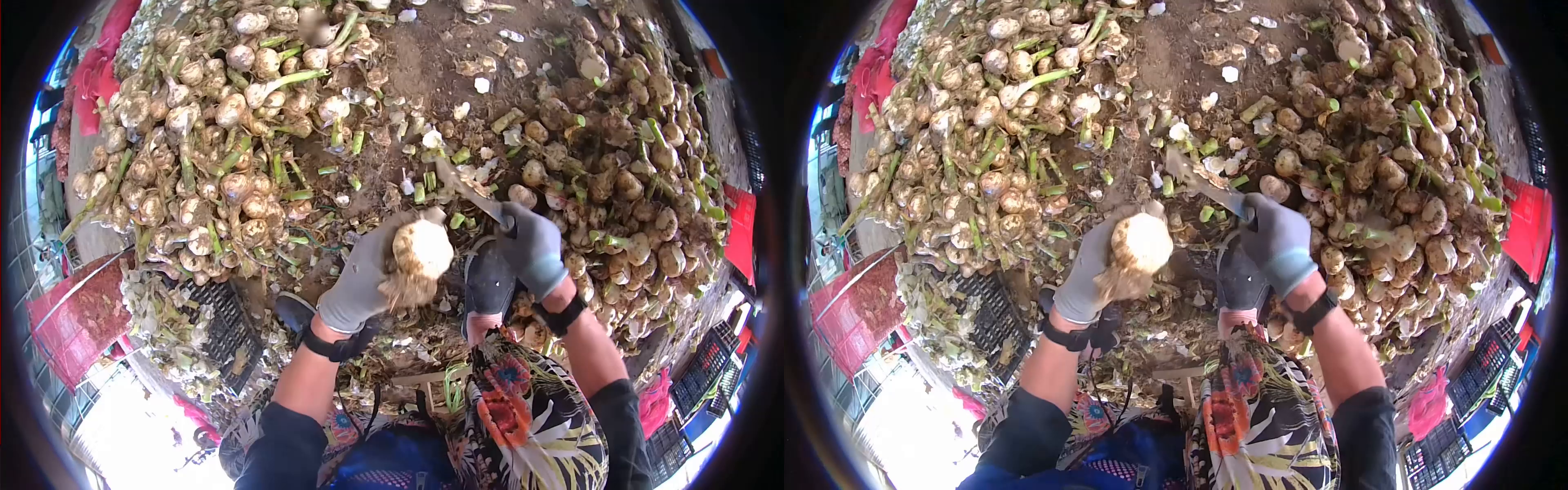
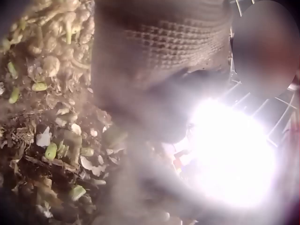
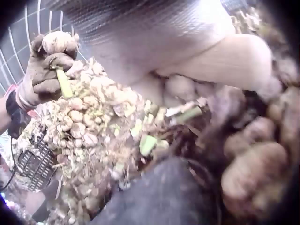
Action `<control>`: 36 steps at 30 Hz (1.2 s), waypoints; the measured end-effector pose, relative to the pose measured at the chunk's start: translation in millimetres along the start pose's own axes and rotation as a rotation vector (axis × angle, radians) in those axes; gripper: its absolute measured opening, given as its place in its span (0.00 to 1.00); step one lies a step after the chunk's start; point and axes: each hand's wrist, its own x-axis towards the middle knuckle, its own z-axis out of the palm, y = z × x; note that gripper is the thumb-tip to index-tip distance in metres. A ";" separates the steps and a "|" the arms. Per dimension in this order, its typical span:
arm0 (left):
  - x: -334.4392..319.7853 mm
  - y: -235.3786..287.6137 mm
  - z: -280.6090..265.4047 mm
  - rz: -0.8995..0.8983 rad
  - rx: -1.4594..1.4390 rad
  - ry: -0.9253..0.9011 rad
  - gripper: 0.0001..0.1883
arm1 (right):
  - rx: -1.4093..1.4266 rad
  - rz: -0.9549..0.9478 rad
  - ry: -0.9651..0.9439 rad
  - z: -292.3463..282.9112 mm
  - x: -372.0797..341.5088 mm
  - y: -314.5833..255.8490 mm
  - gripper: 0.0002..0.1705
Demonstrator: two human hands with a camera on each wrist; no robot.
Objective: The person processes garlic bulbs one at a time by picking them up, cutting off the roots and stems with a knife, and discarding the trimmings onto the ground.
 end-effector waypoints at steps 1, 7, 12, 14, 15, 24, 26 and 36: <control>5.4 0.1 -1.1 0.017 -0.002 -0.008 0.30 | -0.009 -0.009 0.014 -0.5 -2.0 -1.3 0.14; 11.3 -18.2 -12.6 0.276 1.443 -0.192 0.15 | 0.346 -0.049 -0.291 -3.8 0.8 -48.6 0.17; 3.2 2.3 -9.4 0.516 1.722 -0.389 0.04 | 0.142 -0.068 -0.348 21.7 10.9 -16.6 0.12; 4.9 17.3 5.6 0.514 1.680 -0.420 0.07 | 0.337 0.071 -0.346 29.9 -2.8 10.4 0.11; 11.6 13.7 34.2 0.543 1.435 -0.440 0.11 | 0.463 0.118 -0.345 35.7 -12.5 11.9 0.11; 121.2 27.3 -33.4 0.325 1.618 0.615 0.28 | 0.920 0.345 -0.242 42.6 -8.3 12.0 0.05; 141.3 20.5 -98.1 -0.109 1.858 0.626 0.27 | 0.907 0.355 -0.245 31.5 2.9 2.0 0.05; 74.7 8.0 -49.6 -0.067 0.847 0.126 0.13 | 1.327 0.404 -0.232 -0.8 42.9 -36.4 0.18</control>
